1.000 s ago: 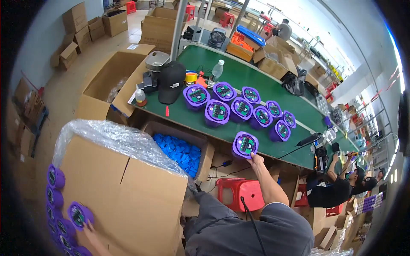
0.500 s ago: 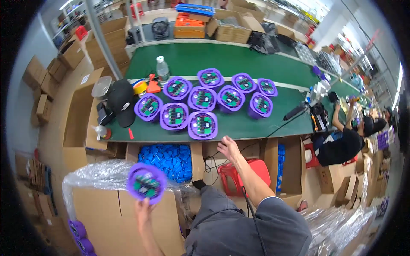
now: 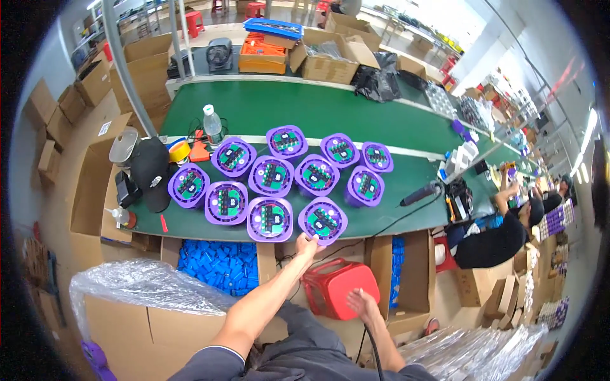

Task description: The person assembles components into purple plastic housings by hand, using a handheld power screwdriver to secure circuit boards, blue caps, and cooling fans into the housings.

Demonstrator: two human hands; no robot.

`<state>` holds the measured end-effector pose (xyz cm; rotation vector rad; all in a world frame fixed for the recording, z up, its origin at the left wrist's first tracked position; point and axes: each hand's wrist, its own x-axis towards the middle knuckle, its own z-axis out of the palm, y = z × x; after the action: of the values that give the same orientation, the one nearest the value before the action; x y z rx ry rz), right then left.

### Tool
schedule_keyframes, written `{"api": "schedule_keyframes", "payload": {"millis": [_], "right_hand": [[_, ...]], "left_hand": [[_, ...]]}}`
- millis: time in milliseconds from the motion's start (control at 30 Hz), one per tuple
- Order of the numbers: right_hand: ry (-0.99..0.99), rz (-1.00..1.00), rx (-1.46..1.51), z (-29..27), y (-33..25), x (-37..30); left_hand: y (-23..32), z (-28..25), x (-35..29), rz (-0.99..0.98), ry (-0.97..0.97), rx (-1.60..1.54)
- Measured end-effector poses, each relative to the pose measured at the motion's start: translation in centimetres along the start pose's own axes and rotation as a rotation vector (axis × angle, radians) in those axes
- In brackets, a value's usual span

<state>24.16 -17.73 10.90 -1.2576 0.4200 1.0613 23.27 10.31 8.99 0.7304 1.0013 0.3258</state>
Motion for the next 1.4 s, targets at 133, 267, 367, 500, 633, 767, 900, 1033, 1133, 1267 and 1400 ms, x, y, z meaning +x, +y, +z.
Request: {"api": "schedule_keyframes", "payload": {"millis": [133, 267, 367, 500, 633, 767, 900, 1033, 1133, 1267, 1400], "right_hand": [[0.045, 0.023, -0.056, -1.3, -1.0, 0.2], [-0.004, 0.042, -0.246, 0.6, -2.0, 2.0], [-0.061, 0.053, -0.357, 2.1, -2.4, 3.3], [-0.326, 0.132, -0.636, 6.2, -0.1, 5.8], [-0.700, 0.244, -1.078, 15.3, 2.1, 4.4], [-0.985, 0.250, -1.369, 26.1, 8.6, 1.7], [-1.424, 0.292, -1.615, 38.5, 22.4, -5.5], [-1.580, 0.267, -1.588, 44.4, 37.5, -18.2], [-1.710, 0.407, -1.600, 46.5, 51.0, -25.4], [-1.786, 0.316, -1.738, 45.8, 68.4, -35.8], [-1.816, 0.127, -1.630, 48.7, 80.2, -41.3]], "left_hand": [[-0.6, 1.7, 2.1, 0.045, 0.130, -0.121], [-0.8, 2.5, 3.3, 0.024, 0.173, -0.359], [-0.9, 1.4, 1.5, 0.013, 0.135, -0.345], [-2.4, -8.2, -7.3, -0.012, -0.326, -0.374], [-4.9, -20.6, -17.6, 0.075, -0.242, -0.453], [-5.2, -35.4, -35.1, 0.680, 0.556, -0.528], [-18.8, -49.6, -51.8, 0.882, 1.087, -0.941], [-27.2, -54.9, -64.8, 0.838, 1.391, -1.292], [-34.2, -60.2, -70.6, 0.857, 1.567, -1.294], [-40.8, -67.3, -75.2, 0.917, 1.710, -1.301], [-36.2, -72.1, -77.9, 0.676, 1.666, -1.177]]}}
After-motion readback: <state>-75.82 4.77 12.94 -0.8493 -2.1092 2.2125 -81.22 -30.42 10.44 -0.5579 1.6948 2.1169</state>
